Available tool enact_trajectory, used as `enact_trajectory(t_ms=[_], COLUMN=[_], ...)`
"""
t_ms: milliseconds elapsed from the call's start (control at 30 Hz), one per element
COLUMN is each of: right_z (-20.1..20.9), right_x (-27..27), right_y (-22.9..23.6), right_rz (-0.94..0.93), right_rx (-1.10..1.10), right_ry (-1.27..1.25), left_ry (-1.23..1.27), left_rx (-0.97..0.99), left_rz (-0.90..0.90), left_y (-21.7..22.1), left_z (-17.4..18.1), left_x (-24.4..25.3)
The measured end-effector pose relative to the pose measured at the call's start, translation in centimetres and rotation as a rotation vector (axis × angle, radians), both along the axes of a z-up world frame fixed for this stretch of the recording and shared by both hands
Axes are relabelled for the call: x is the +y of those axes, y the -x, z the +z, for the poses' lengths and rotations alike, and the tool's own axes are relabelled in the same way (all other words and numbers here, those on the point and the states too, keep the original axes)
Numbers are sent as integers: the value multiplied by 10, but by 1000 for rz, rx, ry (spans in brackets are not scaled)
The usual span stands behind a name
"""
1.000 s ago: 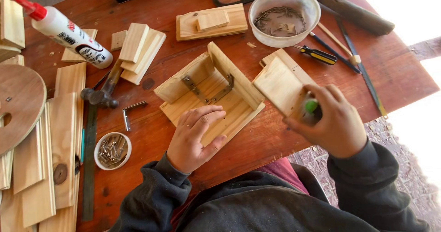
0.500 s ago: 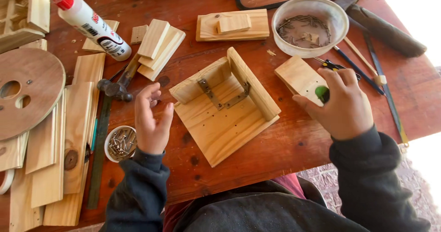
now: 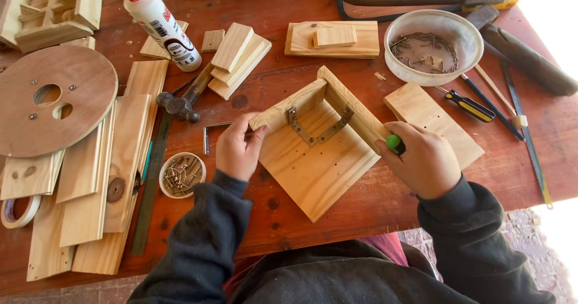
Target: The person uses a green-handled screwdriver to fasten metal hinges onto a small wooden box. They secure each hinge with multiple screws, working methodically on the interior of the box.
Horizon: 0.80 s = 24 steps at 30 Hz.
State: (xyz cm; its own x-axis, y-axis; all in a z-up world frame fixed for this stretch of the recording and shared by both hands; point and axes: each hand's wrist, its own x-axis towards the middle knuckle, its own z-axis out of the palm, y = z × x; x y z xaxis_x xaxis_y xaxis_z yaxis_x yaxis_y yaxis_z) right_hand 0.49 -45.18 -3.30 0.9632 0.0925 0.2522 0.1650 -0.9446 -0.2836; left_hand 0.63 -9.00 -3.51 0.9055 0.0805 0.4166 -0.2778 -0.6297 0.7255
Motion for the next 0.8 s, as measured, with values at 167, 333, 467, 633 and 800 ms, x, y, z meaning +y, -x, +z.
enact_trajectory(t_ms=[167, 333, 467, 633, 800], right_z=[18, 33, 39, 32, 49], right_x=[12, 45, 65, 70, 67], right_y=[-21, -48, -58, -69, -68], right_rz=[70, 182, 229, 259, 293], right_rx=[-94, -128, -102, -66, -118], right_ry=[-80, -144, -86, -47, -76], left_ry=[-40, -53, -119, -79, -50], left_rx=[-145, -239, -264, -181, -167], left_rz=[117, 215, 222, 167, 43], left_y=[47, 77, 91, 101, 102], left_z=[10, 4, -9, -23, -2], left_x=[-5, -2, 1, -11, -12])
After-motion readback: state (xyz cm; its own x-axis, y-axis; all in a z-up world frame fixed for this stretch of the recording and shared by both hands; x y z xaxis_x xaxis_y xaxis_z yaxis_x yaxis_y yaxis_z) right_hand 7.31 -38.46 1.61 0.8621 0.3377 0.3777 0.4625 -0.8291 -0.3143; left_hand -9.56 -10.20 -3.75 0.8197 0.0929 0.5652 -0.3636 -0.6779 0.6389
